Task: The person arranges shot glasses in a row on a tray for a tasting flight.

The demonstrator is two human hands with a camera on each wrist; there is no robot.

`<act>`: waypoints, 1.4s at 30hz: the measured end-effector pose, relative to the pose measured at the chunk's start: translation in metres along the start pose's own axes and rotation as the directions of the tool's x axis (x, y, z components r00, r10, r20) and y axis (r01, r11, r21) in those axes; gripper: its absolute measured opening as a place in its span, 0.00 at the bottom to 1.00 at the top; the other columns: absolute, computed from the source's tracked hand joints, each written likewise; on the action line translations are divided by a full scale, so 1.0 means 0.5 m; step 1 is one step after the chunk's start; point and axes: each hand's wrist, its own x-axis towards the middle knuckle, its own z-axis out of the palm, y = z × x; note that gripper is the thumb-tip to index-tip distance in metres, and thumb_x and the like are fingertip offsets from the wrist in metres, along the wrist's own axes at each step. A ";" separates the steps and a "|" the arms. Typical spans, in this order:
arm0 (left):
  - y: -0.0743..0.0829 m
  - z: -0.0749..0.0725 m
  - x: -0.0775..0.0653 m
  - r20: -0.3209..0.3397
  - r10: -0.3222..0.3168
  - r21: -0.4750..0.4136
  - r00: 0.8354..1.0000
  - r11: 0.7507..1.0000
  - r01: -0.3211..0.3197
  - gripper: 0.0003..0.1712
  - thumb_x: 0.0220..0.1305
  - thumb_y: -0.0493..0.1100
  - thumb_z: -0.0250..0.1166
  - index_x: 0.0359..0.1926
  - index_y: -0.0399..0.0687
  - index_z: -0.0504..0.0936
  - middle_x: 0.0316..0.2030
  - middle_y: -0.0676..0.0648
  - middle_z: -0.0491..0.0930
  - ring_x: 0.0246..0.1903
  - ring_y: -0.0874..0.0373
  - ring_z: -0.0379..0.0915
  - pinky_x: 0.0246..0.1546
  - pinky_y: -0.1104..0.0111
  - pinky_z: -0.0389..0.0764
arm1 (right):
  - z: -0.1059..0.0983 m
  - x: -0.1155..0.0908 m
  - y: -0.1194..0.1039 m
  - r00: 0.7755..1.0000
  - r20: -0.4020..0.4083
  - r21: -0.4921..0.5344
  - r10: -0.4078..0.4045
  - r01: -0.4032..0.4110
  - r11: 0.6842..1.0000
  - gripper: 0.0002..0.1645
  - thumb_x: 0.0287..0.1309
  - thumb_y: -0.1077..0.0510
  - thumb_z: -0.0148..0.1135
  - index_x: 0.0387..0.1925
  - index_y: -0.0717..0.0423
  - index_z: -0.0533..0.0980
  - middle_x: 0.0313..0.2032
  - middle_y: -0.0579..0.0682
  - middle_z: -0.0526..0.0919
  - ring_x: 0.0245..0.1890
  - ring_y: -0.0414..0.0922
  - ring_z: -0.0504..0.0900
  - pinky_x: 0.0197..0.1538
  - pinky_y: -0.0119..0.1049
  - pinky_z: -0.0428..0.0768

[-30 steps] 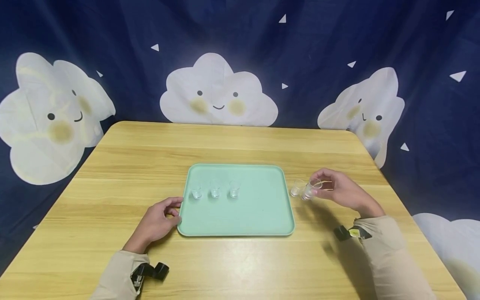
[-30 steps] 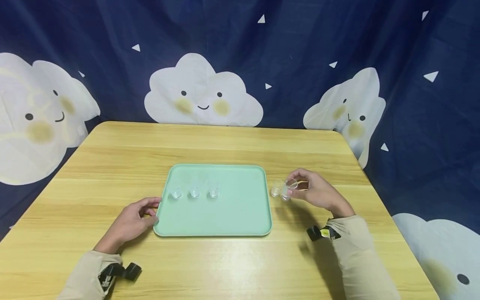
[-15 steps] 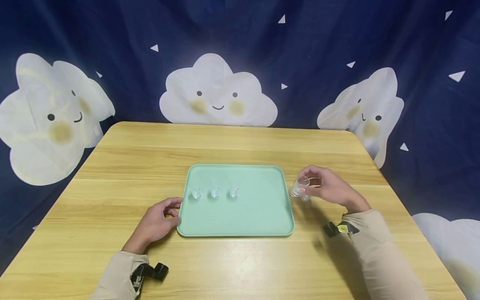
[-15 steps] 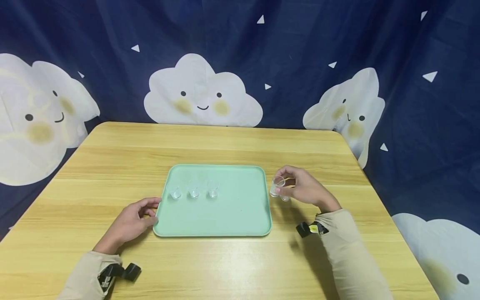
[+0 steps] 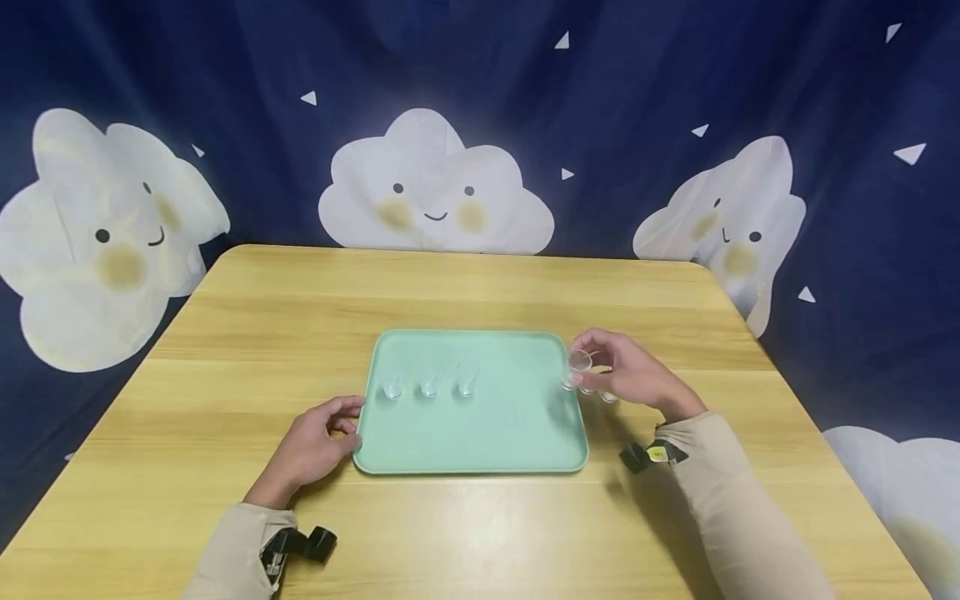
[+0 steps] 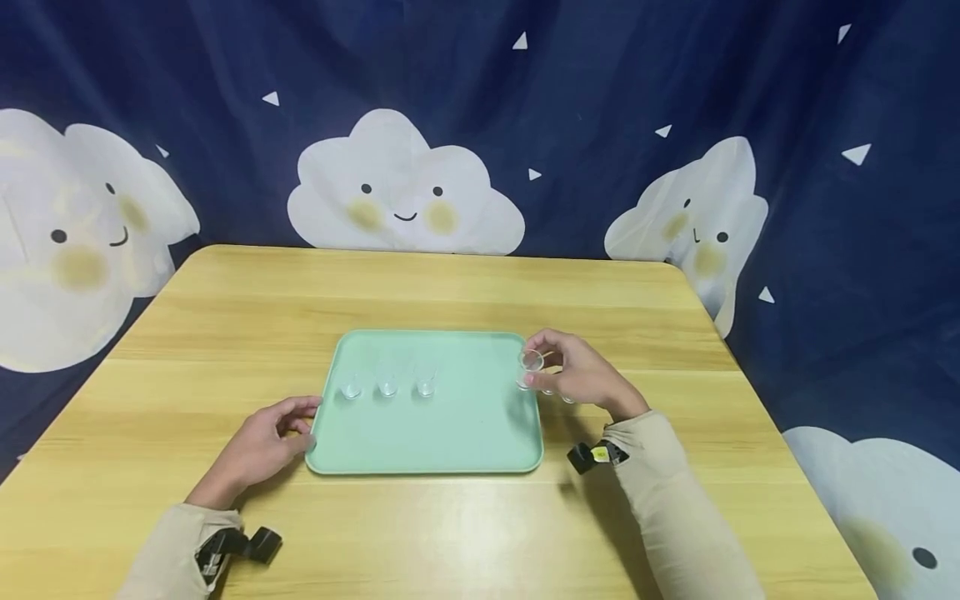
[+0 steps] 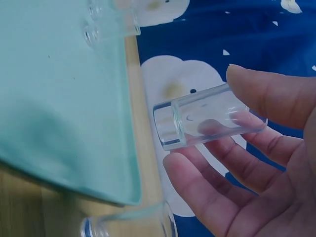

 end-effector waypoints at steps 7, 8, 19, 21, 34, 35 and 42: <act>0.001 -0.001 0.003 0.002 -0.005 0.005 1.000 1.000 0.005 0.28 0.56 0.34 0.63 0.61 0.36 0.74 0.47 0.44 0.79 0.38 0.57 0.73 0.39 0.65 0.72 | 0.015 0.018 -0.002 1.000 0.002 -0.002 0.005 -0.005 1.000 0.19 0.53 0.69 0.68 0.47 0.68 0.73 0.43 0.59 0.75 0.47 0.54 0.78 0.48 0.40 0.79; 0.001 -0.002 0.004 0.001 -0.006 0.006 1.000 1.000 0.006 0.28 0.56 0.34 0.63 0.61 0.36 0.74 0.47 0.44 0.79 0.38 0.57 0.73 0.39 0.64 0.71 | 0.017 0.020 -0.001 1.000 0.002 -0.003 0.005 -0.005 1.000 0.19 0.53 0.69 0.68 0.47 0.67 0.73 0.43 0.59 0.75 0.47 0.54 0.78 0.49 0.41 0.78; 0.004 0.000 0.007 0.003 -0.005 0.000 1.000 1.000 0.005 0.28 0.56 0.34 0.63 0.61 0.36 0.74 0.47 0.44 0.79 0.38 0.57 0.73 0.40 0.63 0.71 | 0.035 0.040 0.004 1.000 0.017 0.010 0.014 -0.014 1.000 0.19 0.54 0.69 0.67 0.48 0.66 0.72 0.45 0.60 0.75 0.48 0.55 0.77 0.46 0.41 0.80; 0.004 0.000 0.008 0.002 -0.003 0.003 1.000 1.000 0.003 0.28 0.56 0.34 0.63 0.61 0.36 0.74 0.47 0.44 0.79 0.38 0.57 0.73 0.41 0.62 0.71 | 0.038 0.044 0.005 1.000 0.017 0.011 0.007 -0.007 1.000 0.19 0.54 0.69 0.67 0.47 0.67 0.73 0.45 0.60 0.75 0.48 0.55 0.77 0.46 0.39 0.80; 0.003 -0.004 0.010 -0.009 -0.001 -0.001 1.000 1.000 0.001 0.28 0.56 0.33 0.62 0.60 0.36 0.74 0.47 0.44 0.79 0.38 0.56 0.74 0.41 0.64 0.72 | 0.058 0.070 0.008 1.000 0.015 -0.018 0.006 -0.006 1.000 0.18 0.53 0.68 0.68 0.45 0.64 0.74 0.44 0.58 0.75 0.47 0.53 0.77 0.51 0.47 0.76; 0.003 -0.003 0.009 -0.010 -0.002 -0.003 1.000 1.000 0.002 0.28 0.56 0.33 0.62 0.60 0.36 0.75 0.47 0.44 0.79 0.38 0.56 0.74 0.41 0.64 0.72 | 0.059 0.071 0.008 1.000 0.015 -0.018 0.008 -0.008 1.000 0.18 0.53 0.68 0.68 0.46 0.64 0.74 0.44 0.58 0.75 0.47 0.53 0.77 0.51 0.48 0.76; 0.002 -0.001 0.006 -0.011 0.003 -0.008 1.000 1.000 -0.003 0.28 0.55 0.32 0.62 0.60 0.35 0.75 0.47 0.43 0.79 0.38 0.56 0.74 0.39 0.66 0.72 | 0.068 0.077 0.011 1.000 0.008 -0.032 0.019 -0.019 0.999 0.18 0.53 0.66 0.69 0.46 0.64 0.74 0.44 0.57 0.76 0.47 0.53 0.77 0.50 0.45 0.76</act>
